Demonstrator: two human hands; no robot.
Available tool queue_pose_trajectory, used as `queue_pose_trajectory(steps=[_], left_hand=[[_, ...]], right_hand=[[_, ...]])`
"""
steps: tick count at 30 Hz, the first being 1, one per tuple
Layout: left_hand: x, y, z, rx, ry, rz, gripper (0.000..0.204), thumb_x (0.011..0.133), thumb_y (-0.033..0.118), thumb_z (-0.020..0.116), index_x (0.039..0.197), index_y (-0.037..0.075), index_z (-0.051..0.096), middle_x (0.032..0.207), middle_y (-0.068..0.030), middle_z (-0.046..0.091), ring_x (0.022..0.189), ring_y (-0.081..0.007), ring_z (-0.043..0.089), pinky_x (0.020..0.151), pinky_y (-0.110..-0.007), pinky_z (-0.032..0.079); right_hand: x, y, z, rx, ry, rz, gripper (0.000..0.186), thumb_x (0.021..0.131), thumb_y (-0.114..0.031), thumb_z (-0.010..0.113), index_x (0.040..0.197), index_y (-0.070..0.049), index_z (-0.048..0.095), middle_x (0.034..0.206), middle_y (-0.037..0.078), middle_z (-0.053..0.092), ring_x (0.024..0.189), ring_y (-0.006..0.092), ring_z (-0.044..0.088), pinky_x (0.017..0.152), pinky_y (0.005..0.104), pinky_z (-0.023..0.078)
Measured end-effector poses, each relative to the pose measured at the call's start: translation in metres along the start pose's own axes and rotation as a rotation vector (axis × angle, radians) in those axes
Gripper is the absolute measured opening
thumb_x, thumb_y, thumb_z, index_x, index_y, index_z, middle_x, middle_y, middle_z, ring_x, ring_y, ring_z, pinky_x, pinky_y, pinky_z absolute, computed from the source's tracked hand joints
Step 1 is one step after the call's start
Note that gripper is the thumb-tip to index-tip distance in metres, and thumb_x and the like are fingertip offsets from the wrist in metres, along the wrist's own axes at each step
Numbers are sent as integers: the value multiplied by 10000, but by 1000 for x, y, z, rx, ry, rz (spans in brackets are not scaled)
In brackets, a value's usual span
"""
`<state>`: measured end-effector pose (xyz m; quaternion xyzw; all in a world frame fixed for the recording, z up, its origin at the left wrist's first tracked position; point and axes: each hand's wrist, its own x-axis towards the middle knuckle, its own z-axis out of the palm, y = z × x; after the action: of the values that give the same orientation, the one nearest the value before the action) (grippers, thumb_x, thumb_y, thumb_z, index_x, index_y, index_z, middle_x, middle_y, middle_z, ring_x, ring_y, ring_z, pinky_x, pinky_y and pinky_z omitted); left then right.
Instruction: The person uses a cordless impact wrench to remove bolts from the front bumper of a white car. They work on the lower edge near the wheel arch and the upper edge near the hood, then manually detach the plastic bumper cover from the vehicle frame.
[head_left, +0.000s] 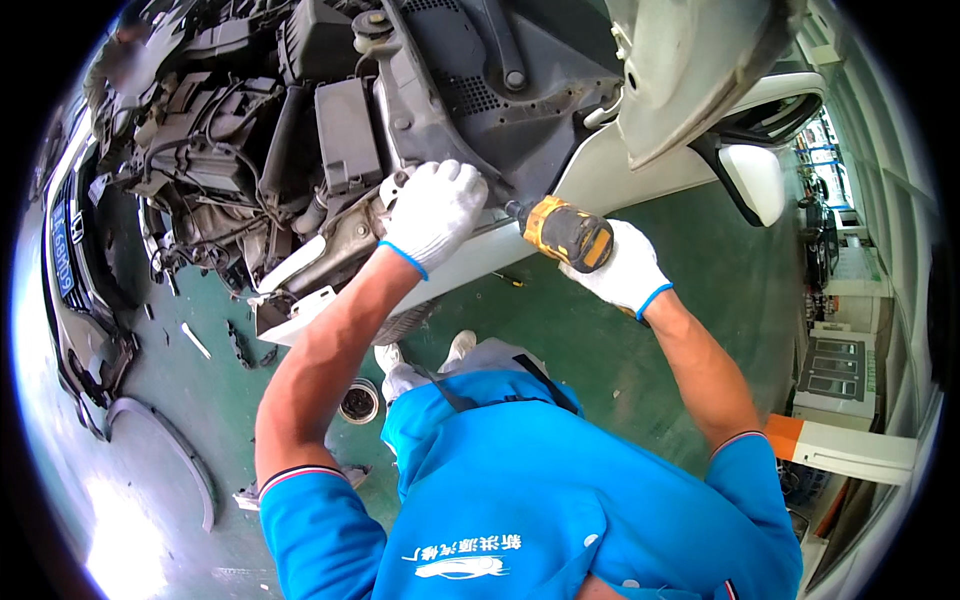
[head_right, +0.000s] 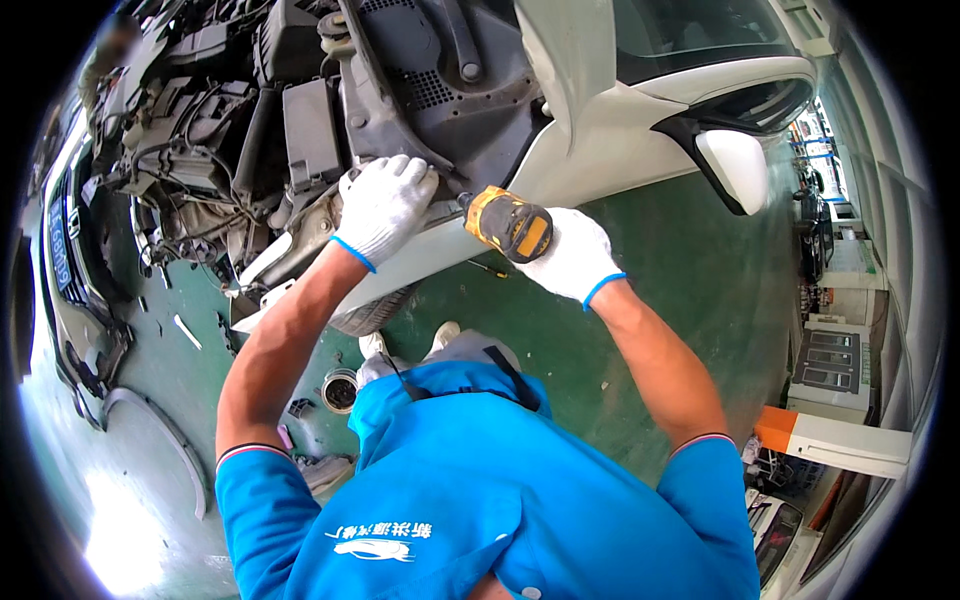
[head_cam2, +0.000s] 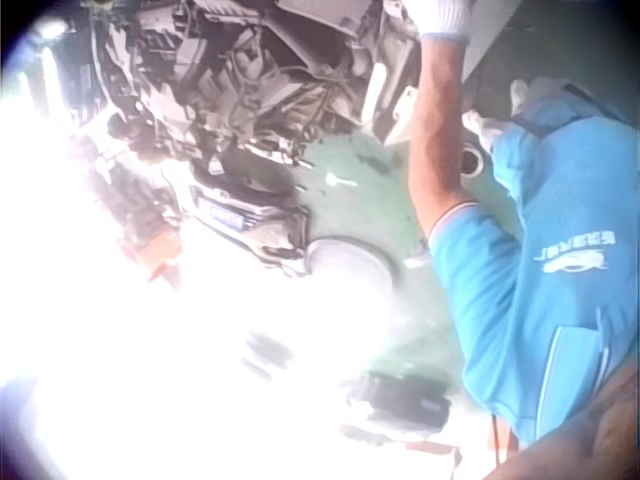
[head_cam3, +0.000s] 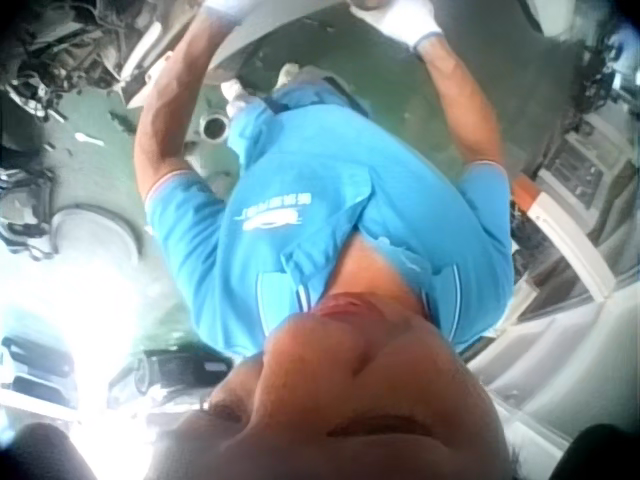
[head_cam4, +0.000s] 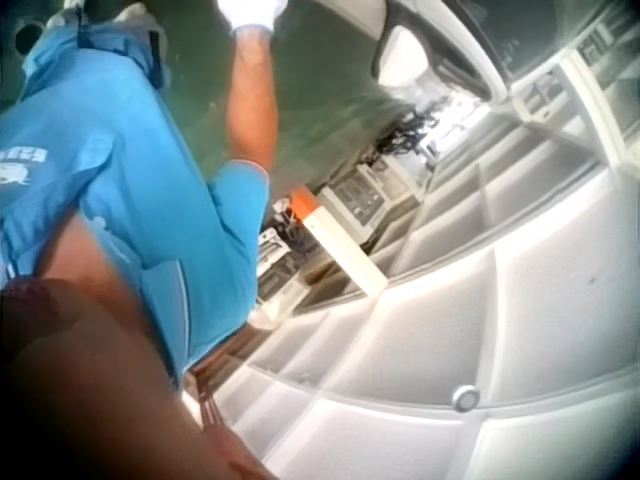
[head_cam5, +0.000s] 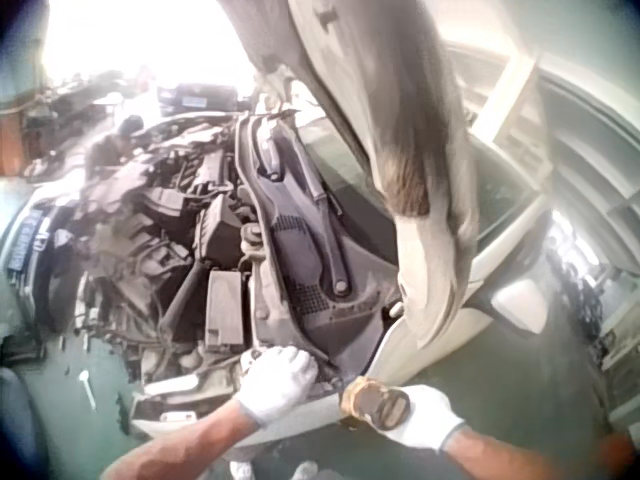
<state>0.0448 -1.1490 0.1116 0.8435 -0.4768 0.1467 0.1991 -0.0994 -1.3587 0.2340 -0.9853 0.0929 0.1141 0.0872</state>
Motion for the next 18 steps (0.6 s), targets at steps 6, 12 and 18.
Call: queue_pose_trajectory(steps=[6,12,18], left_hand=[[-13,1,15,100,70,-86,314,822,287,686,1109,163,715,1043,8,630,1041,-204,629,788,-498,505],[-19,-2,26,130,115,-125,332,808,319,733,1104,170,712,1102,23,699,1131,-157,653,793,-493,522],[-20,0,33,29,144,-227,369,784,382,779,1105,213,713,1055,51,712,1103,-140,680,838,-465,503]], right_hand=[[2,8,3,33,-45,-9,408,790,-417,817,1045,-106,748,1007,152,755,971,364,714,867,451,575],[9,20,2,84,-81,-93,467,815,-446,816,1110,-94,728,1079,139,752,1024,333,709,901,413,570],[26,8,-29,-118,-152,-185,385,776,-204,885,1072,-26,713,1036,116,762,956,260,745,894,352,585]])
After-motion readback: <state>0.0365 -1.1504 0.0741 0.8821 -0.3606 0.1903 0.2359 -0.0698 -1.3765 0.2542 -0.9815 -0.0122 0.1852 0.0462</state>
